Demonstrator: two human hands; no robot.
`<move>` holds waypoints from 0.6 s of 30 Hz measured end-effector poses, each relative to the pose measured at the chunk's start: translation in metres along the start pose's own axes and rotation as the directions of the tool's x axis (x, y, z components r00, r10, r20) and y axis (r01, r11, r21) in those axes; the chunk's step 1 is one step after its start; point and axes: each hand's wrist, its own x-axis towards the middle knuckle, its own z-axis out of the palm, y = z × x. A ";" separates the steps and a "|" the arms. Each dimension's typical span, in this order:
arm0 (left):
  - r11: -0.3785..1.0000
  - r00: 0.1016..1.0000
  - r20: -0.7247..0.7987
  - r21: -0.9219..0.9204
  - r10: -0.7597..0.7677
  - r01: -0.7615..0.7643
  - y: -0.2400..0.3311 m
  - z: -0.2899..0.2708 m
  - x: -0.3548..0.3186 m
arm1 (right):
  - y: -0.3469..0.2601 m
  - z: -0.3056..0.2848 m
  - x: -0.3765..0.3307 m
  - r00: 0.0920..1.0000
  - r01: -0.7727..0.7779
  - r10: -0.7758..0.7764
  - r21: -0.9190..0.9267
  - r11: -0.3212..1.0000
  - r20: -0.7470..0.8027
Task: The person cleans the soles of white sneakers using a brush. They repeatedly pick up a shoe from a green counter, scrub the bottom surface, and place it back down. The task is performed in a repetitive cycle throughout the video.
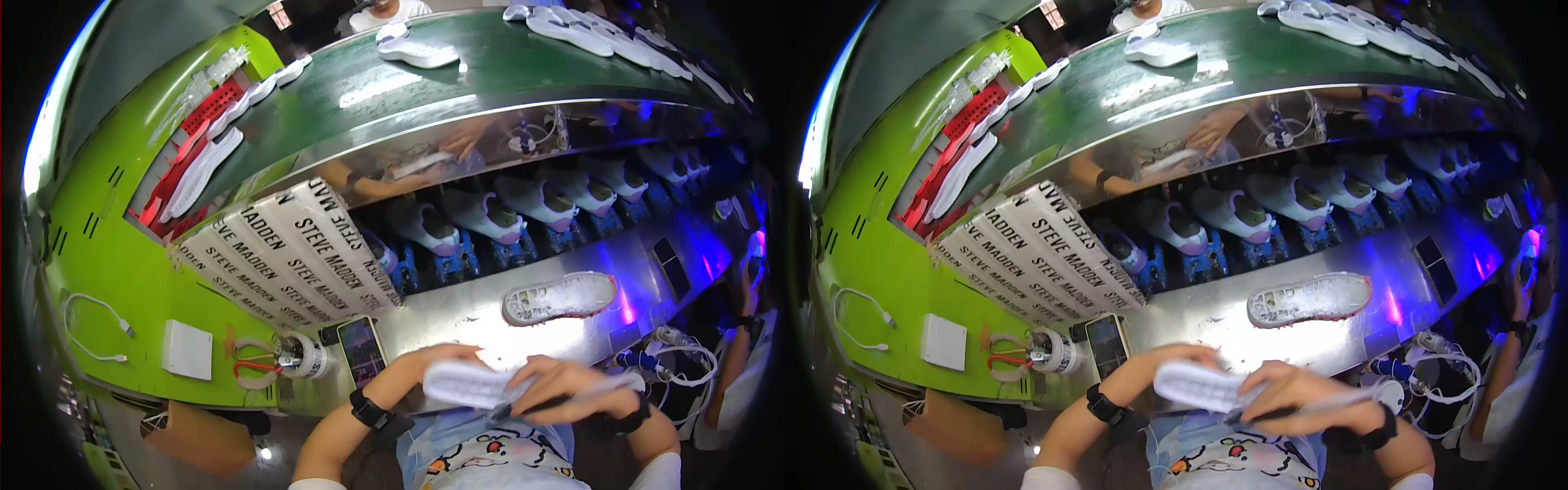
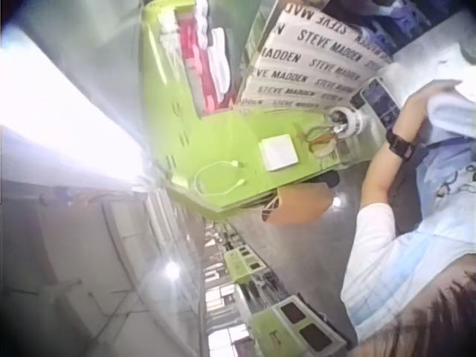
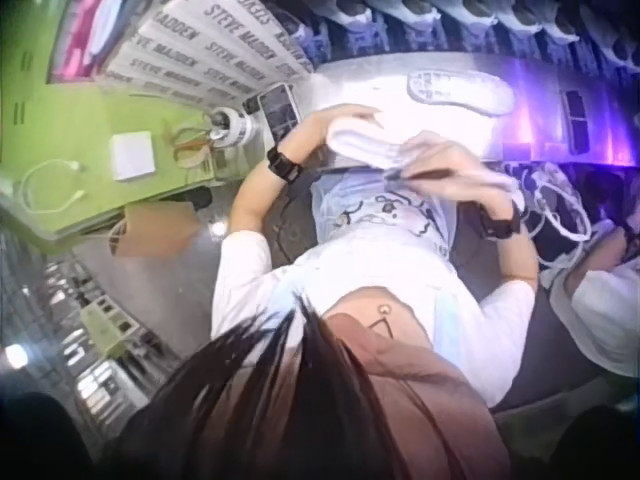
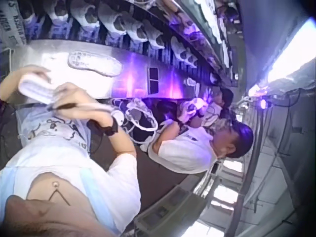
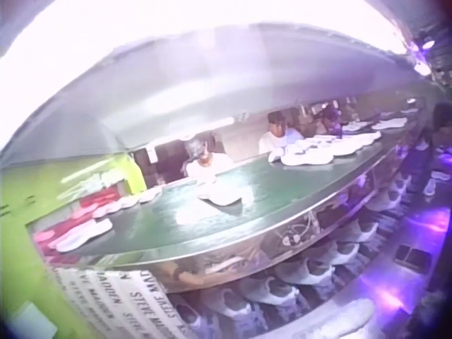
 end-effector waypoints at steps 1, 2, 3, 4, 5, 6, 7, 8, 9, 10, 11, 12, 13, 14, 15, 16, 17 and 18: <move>0.925 0.955 0.223 -0.365 0.197 -0.105 -0.009 0.001 0.006 | -0.002 -0.007 -0.009 0.995 -0.077 0.084 0.119 0.990 -0.049; 0.725 0.828 0.343 -0.681 0.443 -0.106 -0.017 0.005 0.017 | -0.013 -0.015 -0.007 0.938 -0.260 0.306 0.249 0.933 -0.166; 0.430 0.647 0.325 -0.903 0.690 -0.005 -0.025 0.011 0.022 | -0.018 -0.014 -0.001 0.881 -0.293 0.378 0.299 0.908 -0.285; 0.586 0.537 0.388 -0.766 0.749 -0.265 -0.039 0.022 0.021 | -0.017 -0.003 0.005 0.869 -0.296 0.385 0.298 0.907 -0.309; 0.554 0.716 0.020 -0.649 0.698 -0.521 -0.043 0.037 0.019 | -0.017 0.010 0.007 0.853 -0.307 0.398 0.292 0.906 -0.338; 0.504 0.639 0.025 -0.638 0.769 -0.582 -0.043 0.054 0.014 | -0.015 0.014 0.007 0.849 -0.411 0.471 0.262 0.873 -0.238; 0.450 0.555 0.033 -0.626 0.831 -0.637 -0.042 0.064 0.012 | -0.012 0.016 0.014 0.792 -0.379 0.475 0.302 0.875 -0.383; 0.472 0.487 0.216 -0.728 0.846 -0.497 -0.055 0.044 0.026 | -0.008 0.019 0.024 0.715 -0.341 0.476 0.339 0.877 -0.513; 0.490 0.605 0.097 -0.693 0.790 -0.529 -0.057 0.045 0.028 | -0.003 0.019 0.030 0.610 -0.306 0.478 0.368 0.878 -0.632; 0.514 0.701 -0.031 -0.656 0.713 -0.553 -0.059 0.047 0.029 | 0.002 0.019 0.032 0.723 -0.274 0.055 -0.213 0.938 -0.689; 0.542 0.760 -0.170 -0.606 0.627 -0.582 -0.056 0.048 0.028 | 0.008 0.036 0.028 0.792 -0.193 -0.042 -0.315 0.929 -0.609; 0.361 0.614 0.038 -0.837 0.788 -0.411 -0.047 0.062 0.025 | 0.004 0.050 0.026 0.861 -0.118 -0.047 -0.290 0.950 -0.507; 0.360 0.444 0.118 -0.779 0.888 -0.513 -0.048 0.054 0.031 | 0.000 0.057 0.027 0.916 -0.047 -0.060 -0.255 0.966 -0.396; 0.372 0.448 0.139 -0.790 0.883 -0.487 -0.045 0.052 0.028 | -0.002 0.058 0.028 0.937 -0.021 -0.001 -0.059 0.998 -0.350; 0.384 0.452 0.160 -0.800 0.877 -0.461 -0.042 0.050 0.024 | -0.002 0.051 0.031 0.905 -0.090 0.037 -0.107 0.990 -0.423; 0.371 0.549 0.026 -0.763 0.835 -0.529 -0.044 0.047 0.022 | -0.002 0.039 0.033 0.865 -0.170 0.074 -0.152 0.974 -0.496; 0.370 0.623 -0.116 -0.716 0.773 -0.592 -0.045 0.044 0.022 | -0.002 0.034 0.034 0.817 -0.252 0.103 -0.190 0.949 -0.567; 0.371 0.587 -0.029 -0.750 0.809 -0.548 -0.038 0.050 0.019 | 0.002 0.045 0.029 0.880 -0.139 0.049 -0.158 0.978 -0.472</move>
